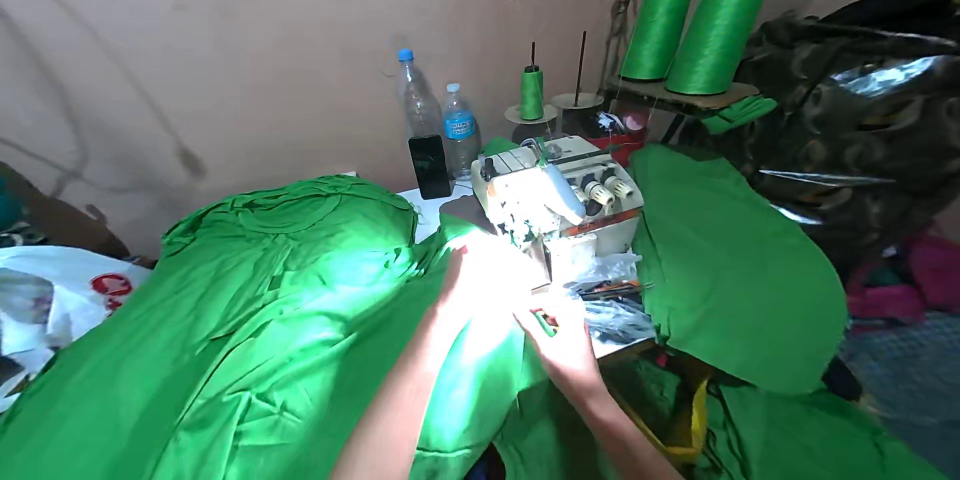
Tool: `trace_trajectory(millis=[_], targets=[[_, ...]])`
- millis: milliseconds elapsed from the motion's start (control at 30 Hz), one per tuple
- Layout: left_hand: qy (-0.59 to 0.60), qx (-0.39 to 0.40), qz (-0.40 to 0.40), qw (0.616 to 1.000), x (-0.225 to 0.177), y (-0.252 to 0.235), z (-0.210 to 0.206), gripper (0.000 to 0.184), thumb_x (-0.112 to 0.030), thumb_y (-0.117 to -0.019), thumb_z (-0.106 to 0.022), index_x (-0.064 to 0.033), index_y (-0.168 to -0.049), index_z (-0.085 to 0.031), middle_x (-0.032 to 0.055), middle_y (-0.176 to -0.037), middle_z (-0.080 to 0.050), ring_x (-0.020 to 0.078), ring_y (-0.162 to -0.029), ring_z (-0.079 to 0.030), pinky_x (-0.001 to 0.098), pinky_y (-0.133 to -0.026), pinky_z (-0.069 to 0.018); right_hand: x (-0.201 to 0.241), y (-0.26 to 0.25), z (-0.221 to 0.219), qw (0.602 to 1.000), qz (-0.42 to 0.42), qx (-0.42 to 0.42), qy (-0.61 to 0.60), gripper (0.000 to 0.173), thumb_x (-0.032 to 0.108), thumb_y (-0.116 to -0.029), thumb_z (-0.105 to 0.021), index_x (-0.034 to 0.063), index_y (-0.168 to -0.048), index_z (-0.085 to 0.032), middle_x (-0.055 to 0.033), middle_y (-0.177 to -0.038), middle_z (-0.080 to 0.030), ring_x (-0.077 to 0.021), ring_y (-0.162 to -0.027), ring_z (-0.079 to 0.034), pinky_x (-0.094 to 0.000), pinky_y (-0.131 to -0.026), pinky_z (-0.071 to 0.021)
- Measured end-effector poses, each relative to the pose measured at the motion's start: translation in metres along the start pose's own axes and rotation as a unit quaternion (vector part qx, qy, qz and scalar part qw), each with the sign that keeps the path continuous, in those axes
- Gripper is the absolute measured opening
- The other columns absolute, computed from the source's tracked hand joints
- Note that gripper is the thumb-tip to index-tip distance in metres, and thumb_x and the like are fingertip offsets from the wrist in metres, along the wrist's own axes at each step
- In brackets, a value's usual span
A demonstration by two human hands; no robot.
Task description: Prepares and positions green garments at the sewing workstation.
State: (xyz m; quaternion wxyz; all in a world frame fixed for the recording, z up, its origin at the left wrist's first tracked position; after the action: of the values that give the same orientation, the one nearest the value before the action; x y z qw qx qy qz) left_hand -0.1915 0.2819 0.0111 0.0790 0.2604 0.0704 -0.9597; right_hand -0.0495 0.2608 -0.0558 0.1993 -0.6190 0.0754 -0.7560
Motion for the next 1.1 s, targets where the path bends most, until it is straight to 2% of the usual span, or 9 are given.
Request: trace_trajectory(millis=[167,333,467,567,600,667,767,900,1100], targets=[[0.046,-0.028,-0.002,0.999,0.003,0.011,0.002,0.028,-0.011,-0.1022,-0.055,0.0084,-0.119,-0.067,0.0261,-0.117,-0.067,0.0341,-0.115,-0.063,0.0462,-0.104,-0.0450,-0.001,0.003,0.004,0.998,0.031,-0.051,-0.034,0.015,0.017,-0.0870,-0.070,0.0027,-0.084,-0.073,-0.0021,-0.082,-0.069,-0.0006,-0.080,-0.064,-0.0176,-0.074,-0.0524],[0.004,-0.009,-0.003,1.000,0.000,0.025,0.000,0.028,-0.007,-0.1014,-0.053,0.0097,-0.119,-0.068,0.0291,-0.119,-0.067,0.0399,-0.119,-0.061,0.0510,-0.107,-0.0428,-0.009,0.018,0.008,0.996,0.048,-0.072,-0.030,0.014,0.016,-0.0816,-0.072,0.0024,-0.078,-0.072,-0.0039,-0.081,-0.070,-0.0035,-0.079,-0.066,-0.0212,-0.076,-0.0537],[-0.016,0.004,0.025,1.000,0.001,0.022,-0.001,0.030,-0.010,-0.1026,-0.054,0.0080,-0.123,-0.067,0.0283,-0.124,-0.065,0.0389,-0.122,-0.060,0.0498,-0.108,-0.0421,-0.014,0.014,0.012,0.995,0.036,-0.085,-0.028,0.015,0.019,-0.0802,-0.073,0.0059,-0.073,-0.069,0.0015,-0.074,-0.066,0.0014,-0.071,-0.060,-0.0165,-0.068,-0.0492],[-0.035,-0.061,0.012,0.997,0.000,0.026,-0.002,0.033,-0.016,-0.0984,-0.062,0.0060,-0.123,-0.068,0.0277,-0.127,-0.065,0.0427,-0.126,-0.056,0.0519,-0.109,-0.0389,-0.013,0.011,0.013,0.995,0.041,-0.084,-0.040,0.016,0.016,-0.0796,-0.074,0.0057,-0.070,-0.067,0.0023,-0.071,-0.065,0.0039,-0.069,-0.059,-0.0140,-0.066,-0.0476],[-0.046,-0.121,-0.028,0.991,-0.009,0.032,0.001,0.031,-0.016,-0.0931,-0.066,0.0045,-0.116,-0.072,0.0267,-0.122,-0.068,0.0454,-0.123,-0.057,0.0556,-0.106,-0.0394,-0.012,0.010,0.013,0.994,0.039,-0.084,-0.051,0.014,0.014,-0.0787,-0.073,0.0056,-0.070,-0.066,0.0039,-0.069,-0.064,0.0063,-0.066,-0.058,-0.0114,-0.063,-0.0469],[-0.085,-0.199,-0.103,0.971,-0.030,0.050,-0.001,0.023,-0.011,-0.0868,-0.069,0.0030,-0.104,-0.076,0.0235,-0.110,-0.072,0.0453,-0.111,-0.064,0.0576,-0.098,-0.0436,-0.013,0.009,0.013,0.991,0.029,-0.093,-0.093,0.011,0.007,-0.0769,-0.073,0.0028,-0.076,-0.063,0.0057,-0.068,-0.061,0.0078,-0.062,-0.056,-0.0094,-0.060,-0.0475],[-0.134,-0.238,-0.141,0.952,-0.038,0.075,-0.021,0.022,-0.013,-0.0882,-0.064,0.0007,-0.099,-0.077,0.0199,-0.106,-0.074,0.0399,-0.106,-0.070,0.0536,-0.095,-0.0532,-0.016,0.011,0.013,0.986,-0.003,-0.091,-0.136,0.022,0.001,-0.0770,-0.071,-0.0012,-0.095,-0.059,0.0055,-0.073,-0.063,0.0061,-0.063,-0.060,-0.0108,-0.061,-0.0522],[-0.174,-0.182,-0.128,0.959,-0.028,0.070,-0.039,0.036,-0.027,-0.0975,-0.055,-0.0014,-0.113,-0.075,0.0223,-0.126,-0.069,0.0423,-0.124,-0.062,0.0617,-0.107,-0.0424,-0.017,0.005,0.016,0.985,-0.008,-0.078,-0.153,0.027,0.000,-0.0799,-0.068,-0.0021,-0.104,-0.056,0.0036,-0.080,-0.063,0.0043,-0.069,-0.061,-0.0122,-0.063,-0.0527],[-0.053,-0.133,-0.007,0.990,-0.014,0.049,-0.031,0.044,-0.026,-0.0970,-0.056,0.0021,-0.129,-0.065,0.0198,-0.127,-0.067,0.0323,-0.122,-0.062,0.0488,-0.101,-0.0478,-0.016,-0.015,0.023,0.982,-0.006,-0.090,-0.165,0.029,0.002,-0.0805,-0.073,0.0014,-0.104,-0.056,0.0058,-0.079,-0.064,0.0048,-0.068,-0.062,-0.0117,-0.064,-0.0529]])
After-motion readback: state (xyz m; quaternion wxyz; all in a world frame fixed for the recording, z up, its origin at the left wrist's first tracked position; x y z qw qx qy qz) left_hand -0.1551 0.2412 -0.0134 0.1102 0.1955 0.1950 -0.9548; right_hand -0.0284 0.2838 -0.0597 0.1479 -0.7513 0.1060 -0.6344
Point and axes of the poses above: each hand's wrist, its own y-axis away from the middle knuckle, its own z-axis out of the back of the hand, x = y × z, the point moved 10 cm from there along -y, towards the middle knuckle
